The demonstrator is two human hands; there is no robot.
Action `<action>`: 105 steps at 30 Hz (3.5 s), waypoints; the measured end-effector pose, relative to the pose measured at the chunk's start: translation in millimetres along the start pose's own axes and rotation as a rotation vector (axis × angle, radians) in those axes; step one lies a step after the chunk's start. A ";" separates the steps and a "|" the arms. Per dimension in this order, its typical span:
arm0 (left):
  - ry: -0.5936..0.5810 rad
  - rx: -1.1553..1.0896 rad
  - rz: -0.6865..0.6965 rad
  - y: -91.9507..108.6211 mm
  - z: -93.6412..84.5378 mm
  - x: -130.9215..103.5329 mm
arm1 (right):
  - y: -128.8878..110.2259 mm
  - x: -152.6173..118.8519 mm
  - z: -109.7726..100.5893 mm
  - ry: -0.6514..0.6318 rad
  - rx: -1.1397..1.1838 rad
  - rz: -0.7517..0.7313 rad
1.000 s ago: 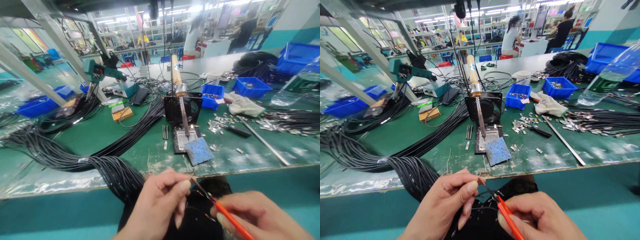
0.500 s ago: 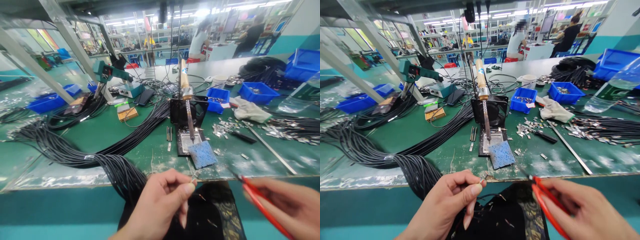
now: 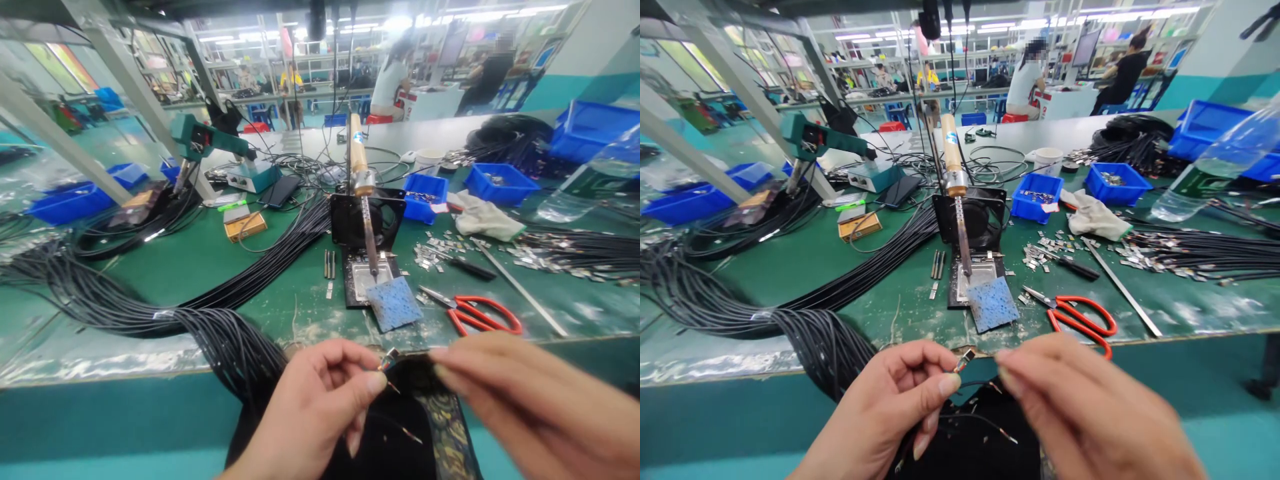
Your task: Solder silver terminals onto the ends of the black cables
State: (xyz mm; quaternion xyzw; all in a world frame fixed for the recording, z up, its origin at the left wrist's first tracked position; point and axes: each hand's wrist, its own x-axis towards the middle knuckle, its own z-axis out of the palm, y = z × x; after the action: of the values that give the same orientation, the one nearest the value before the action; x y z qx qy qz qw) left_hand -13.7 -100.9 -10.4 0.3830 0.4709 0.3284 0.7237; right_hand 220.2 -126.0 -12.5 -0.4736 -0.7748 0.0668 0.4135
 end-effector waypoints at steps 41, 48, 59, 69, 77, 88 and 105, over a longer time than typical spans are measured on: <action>-0.104 0.371 -0.044 14.2 5.8 -6.4 | -29.9 39.2 -4.1 -0.410 -0.456 -0.634; -0.090 0.365 -0.032 12.8 1.2 -8.0 | -11.2 17.1 -13.3 -0.304 -0.237 -0.360; -0.080 0.385 0.090 9.6 -2.2 -6.7 | -18.1 8.0 11.3 -0.343 0.010 -0.128; -0.093 0.441 0.116 9.5 0.0 -9.6 | -25.2 22.0 3.7 -0.316 -0.154 -0.302; -0.100 0.450 0.088 11.1 1.8 -7.0 | -31.6 32.6 1.8 -0.313 -0.253 -0.415; -0.129 0.405 0.034 6.8 1.3 -8.0 | -15.4 17.1 4.8 -0.244 -0.263 -0.526; -0.131 0.410 0.085 11.6 0.5 -6.1 | -17.4 11.9 10.1 -0.340 -0.018 -0.159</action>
State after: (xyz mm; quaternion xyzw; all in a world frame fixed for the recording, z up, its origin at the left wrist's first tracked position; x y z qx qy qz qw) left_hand -16.6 -100.4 2.4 0.5623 0.4632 0.2303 0.6452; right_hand 198.9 -123.1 -3.6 -0.3964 -0.8690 0.1063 0.2764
